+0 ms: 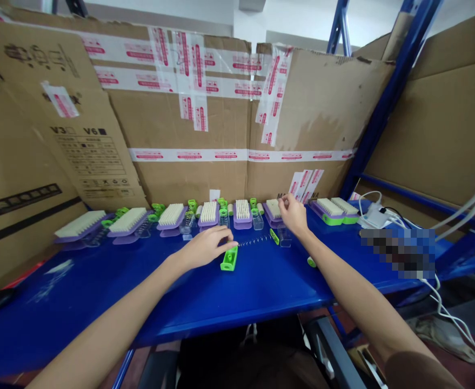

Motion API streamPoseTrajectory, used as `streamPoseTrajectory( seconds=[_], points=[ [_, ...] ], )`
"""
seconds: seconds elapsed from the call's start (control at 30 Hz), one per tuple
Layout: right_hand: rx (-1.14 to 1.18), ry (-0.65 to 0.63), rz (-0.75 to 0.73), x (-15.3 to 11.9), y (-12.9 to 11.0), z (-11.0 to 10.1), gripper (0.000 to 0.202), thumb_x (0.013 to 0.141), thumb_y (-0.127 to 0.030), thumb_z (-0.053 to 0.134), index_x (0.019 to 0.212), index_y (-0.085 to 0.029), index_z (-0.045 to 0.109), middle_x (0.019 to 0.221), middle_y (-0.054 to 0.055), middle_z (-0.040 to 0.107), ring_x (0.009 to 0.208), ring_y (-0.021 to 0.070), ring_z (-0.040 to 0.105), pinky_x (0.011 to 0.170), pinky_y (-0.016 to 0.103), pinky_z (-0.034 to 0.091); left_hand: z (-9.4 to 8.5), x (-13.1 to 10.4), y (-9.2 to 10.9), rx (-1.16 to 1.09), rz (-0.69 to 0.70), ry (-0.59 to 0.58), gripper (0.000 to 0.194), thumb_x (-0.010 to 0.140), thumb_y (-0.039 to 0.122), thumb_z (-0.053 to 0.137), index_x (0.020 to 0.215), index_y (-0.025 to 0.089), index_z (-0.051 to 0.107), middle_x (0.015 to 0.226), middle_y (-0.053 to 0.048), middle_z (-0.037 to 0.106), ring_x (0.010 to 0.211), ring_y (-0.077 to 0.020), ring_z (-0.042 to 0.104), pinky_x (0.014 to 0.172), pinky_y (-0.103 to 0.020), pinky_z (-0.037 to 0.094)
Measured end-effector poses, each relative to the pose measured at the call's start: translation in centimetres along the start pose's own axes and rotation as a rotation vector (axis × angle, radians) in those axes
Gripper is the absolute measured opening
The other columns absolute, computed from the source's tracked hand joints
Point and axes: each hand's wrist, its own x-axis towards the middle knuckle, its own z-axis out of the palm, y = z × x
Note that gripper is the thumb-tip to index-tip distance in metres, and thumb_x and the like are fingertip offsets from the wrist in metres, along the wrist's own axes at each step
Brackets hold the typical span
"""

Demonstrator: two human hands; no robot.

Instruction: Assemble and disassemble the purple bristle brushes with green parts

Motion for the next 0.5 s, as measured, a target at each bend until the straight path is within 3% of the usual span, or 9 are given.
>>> streamPoseTrajectory(
  seconds=[0.13,0.27,0.5],
  points=[
    [0.054,-0.039,-0.092,0.1,-0.1,-0.3,0.025,0.112,-0.038,0.052,0.11,-0.022,0.071,0.091,0.008,0.081,0.083,0.0266,0.073,0.075,0.033,0.043,0.0,0.0,0.1,0.0,0.0,0.007,0.041,0.115,0.059,0.057,0.103,0.024,0.073,0.104,-0.004,0.072,0.096,-0.024,0.069,0.089,-0.038,0.052],
    [0.117,-0.168,-0.259,0.2,-0.6,-0.9,0.027,0.112,-0.04,0.054,0.103,-0.022,0.071,0.081,0.003,0.075,0.076,0.0221,0.07,0.075,0.03,0.043,0.0,-0.1,0.5,-0.042,0.013,0.015,0.038,0.115,0.057,0.057,0.11,0.025,0.076,0.111,-0.005,0.073,0.097,-0.0228,0.07,0.091,-0.039,0.053],
    [0.141,-0.363,-0.445,0.0,-1.4,-1.4,0.024,0.11,-0.035,0.064,0.089,-0.022,0.069,0.074,0.0,0.071,0.068,0.0178,0.061,0.07,0.028,0.037,0.2,0.0,0.9,-0.096,0.04,-0.009,0.038,0.119,0.053,0.05,0.126,0.026,0.076,0.129,-0.008,0.077,0.119,-0.0266,0.07,0.107,-0.045,0.054]
  ],
)
